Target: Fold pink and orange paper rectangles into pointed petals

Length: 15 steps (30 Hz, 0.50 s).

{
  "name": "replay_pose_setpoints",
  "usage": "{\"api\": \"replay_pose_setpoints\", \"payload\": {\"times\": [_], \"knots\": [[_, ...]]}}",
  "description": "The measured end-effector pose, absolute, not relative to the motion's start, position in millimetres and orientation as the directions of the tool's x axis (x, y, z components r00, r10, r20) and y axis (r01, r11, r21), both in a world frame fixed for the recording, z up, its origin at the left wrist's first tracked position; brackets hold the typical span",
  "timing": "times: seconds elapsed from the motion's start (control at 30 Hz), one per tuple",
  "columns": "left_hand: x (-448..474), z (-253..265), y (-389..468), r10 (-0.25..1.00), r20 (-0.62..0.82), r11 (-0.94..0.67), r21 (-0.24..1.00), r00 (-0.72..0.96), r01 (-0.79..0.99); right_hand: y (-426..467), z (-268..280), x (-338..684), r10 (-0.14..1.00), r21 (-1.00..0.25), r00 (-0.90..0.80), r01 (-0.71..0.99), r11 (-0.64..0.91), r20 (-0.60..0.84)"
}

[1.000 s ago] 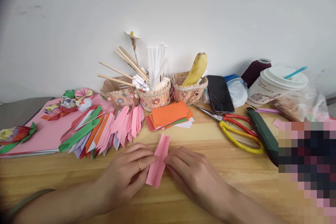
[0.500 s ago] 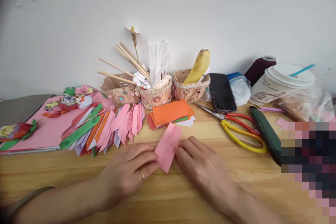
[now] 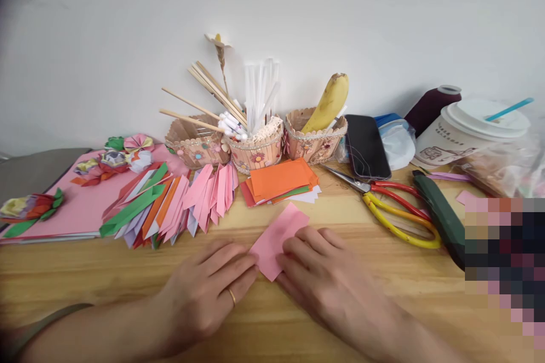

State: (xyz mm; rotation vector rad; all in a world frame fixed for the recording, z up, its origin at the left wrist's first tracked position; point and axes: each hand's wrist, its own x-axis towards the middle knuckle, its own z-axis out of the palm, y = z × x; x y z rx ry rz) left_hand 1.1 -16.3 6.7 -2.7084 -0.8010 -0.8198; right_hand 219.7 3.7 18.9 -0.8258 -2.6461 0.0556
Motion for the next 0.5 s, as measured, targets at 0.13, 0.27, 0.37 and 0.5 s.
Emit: {"api": "replay_pose_setpoints", "payload": {"times": [0.13, 0.27, 0.37, 0.5], "knots": [[2, 5, -18, 0.438, 0.559, -0.835, -0.036, 0.704, 0.549, 4, 21, 219, 0.551, -0.231, -0.774, 0.501, 0.834, 0.312], [2, 5, -18, 0.452, 0.537, -0.847, 0.008, 0.712, 0.532, 6, 18, 217, 0.605, -0.367, -0.742, 0.498, 0.786, 0.289], [2, 5, -19, 0.448, 0.516, -0.857, 0.017, 0.73, 0.514, 7, 13, 217, 0.662, -0.453, -0.705, 0.518, 0.726, 0.254], [2, 4, -20, 0.436, 0.511, -0.863, 0.002, 0.741, 0.505, 5, 8, 215, 0.737, -0.489, -0.642, 0.583, 0.649, 0.212]]}}
